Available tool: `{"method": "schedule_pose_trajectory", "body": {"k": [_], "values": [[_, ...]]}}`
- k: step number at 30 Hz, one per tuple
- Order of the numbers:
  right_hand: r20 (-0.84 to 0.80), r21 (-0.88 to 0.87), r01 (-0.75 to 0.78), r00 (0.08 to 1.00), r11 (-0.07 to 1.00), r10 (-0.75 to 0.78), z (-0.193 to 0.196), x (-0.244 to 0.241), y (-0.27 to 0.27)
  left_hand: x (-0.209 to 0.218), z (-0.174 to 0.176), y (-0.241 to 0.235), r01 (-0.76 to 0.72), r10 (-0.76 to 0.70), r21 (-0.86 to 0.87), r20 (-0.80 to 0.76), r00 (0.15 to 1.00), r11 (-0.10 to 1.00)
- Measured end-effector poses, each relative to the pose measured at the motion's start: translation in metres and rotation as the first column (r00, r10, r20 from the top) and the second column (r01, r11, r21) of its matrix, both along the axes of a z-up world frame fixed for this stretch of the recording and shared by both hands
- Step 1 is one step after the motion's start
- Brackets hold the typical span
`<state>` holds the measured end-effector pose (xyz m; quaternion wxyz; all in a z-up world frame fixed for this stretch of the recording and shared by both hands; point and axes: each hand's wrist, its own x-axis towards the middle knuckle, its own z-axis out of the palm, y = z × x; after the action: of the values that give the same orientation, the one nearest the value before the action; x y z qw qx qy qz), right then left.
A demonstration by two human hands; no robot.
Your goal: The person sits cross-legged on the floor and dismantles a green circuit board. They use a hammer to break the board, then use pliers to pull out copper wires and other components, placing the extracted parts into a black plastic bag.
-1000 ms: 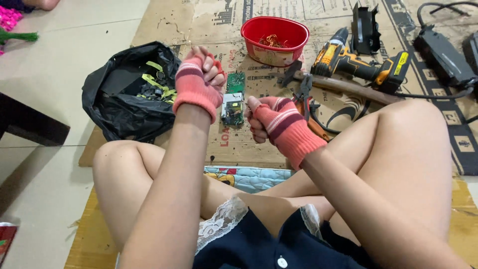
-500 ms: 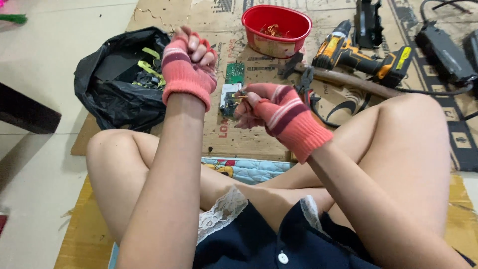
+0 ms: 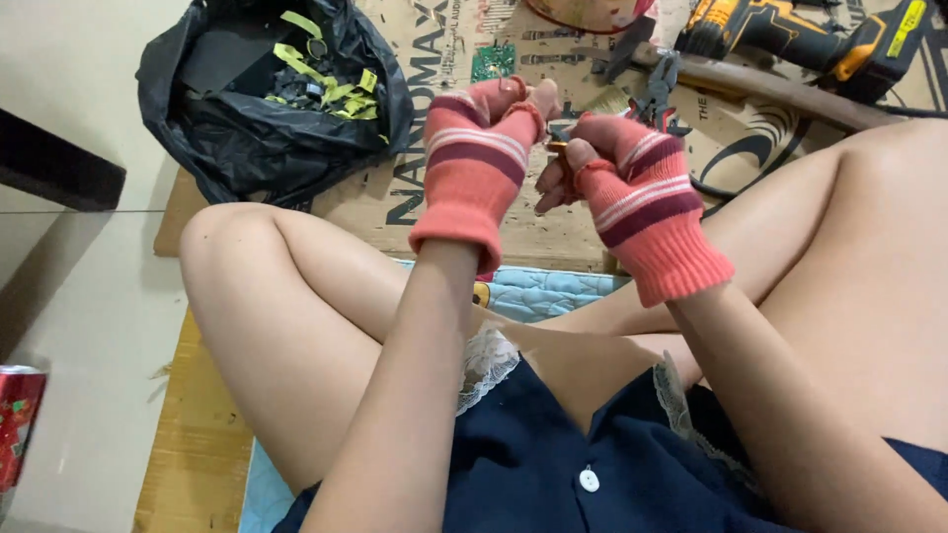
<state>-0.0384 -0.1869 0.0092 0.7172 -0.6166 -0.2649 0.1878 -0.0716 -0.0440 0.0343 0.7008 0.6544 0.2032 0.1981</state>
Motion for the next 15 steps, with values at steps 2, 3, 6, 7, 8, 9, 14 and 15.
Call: {"method": "schedule_pose_trajectory", "body": {"k": [2, 3, 6, 7, 8, 9, 14, 15], "values": [[0.015, 0.032, 0.105, 0.994, 0.994, -0.105, -0.004, 0.003, 0.003, -0.001, 0.006, -0.005, -0.079, 0.104, 0.427, -0.037, 0.994, 0.901], [0.010, 0.034, 0.103, 0.995, 0.994, -0.103, -0.009, 0.003, 0.005, 0.000, 0.010, -0.011, -0.078, 0.106, 0.430, -0.041, 0.993, 0.900], [0.212, -0.001, 0.293, 0.934, 0.956, -0.286, -0.013, 0.000, 0.007, 0.004, 0.015, -0.026, -0.137, 0.177, 0.252, -0.145, 0.973, 0.958], [0.289, -0.005, 0.334, 0.903, 0.943, -0.318, -0.008, -0.003, 0.006, 0.005, 0.012, -0.030, -0.181, 0.238, 0.391, -0.103, 0.966, 0.903], [0.365, -0.007, 0.373, 0.865, 0.928, -0.345, -0.003, -0.005, 0.006, 0.006, 0.010, -0.033, -0.223, 0.290, 0.520, -0.052, 0.955, 0.825], [0.362, -0.008, 0.378, 0.864, 0.926, -0.349, -0.004, -0.005, 0.005, 0.009, 0.007, -0.034, -0.217, 0.286, 0.520, -0.055, 0.957, 0.826], [-0.059, -0.004, 0.271, 0.961, 0.963, -0.271, 0.002, 0.001, -0.004, 0.017, -0.003, -0.030, -0.176, 0.229, 0.470, -0.057, 0.972, 0.865], [-0.060, -0.002, 0.272, 0.961, 0.962, -0.271, 0.003, 0.004, -0.007, 0.018, -0.003, -0.029, -0.175, 0.228, 0.472, -0.057, 0.972, 0.864]]}}
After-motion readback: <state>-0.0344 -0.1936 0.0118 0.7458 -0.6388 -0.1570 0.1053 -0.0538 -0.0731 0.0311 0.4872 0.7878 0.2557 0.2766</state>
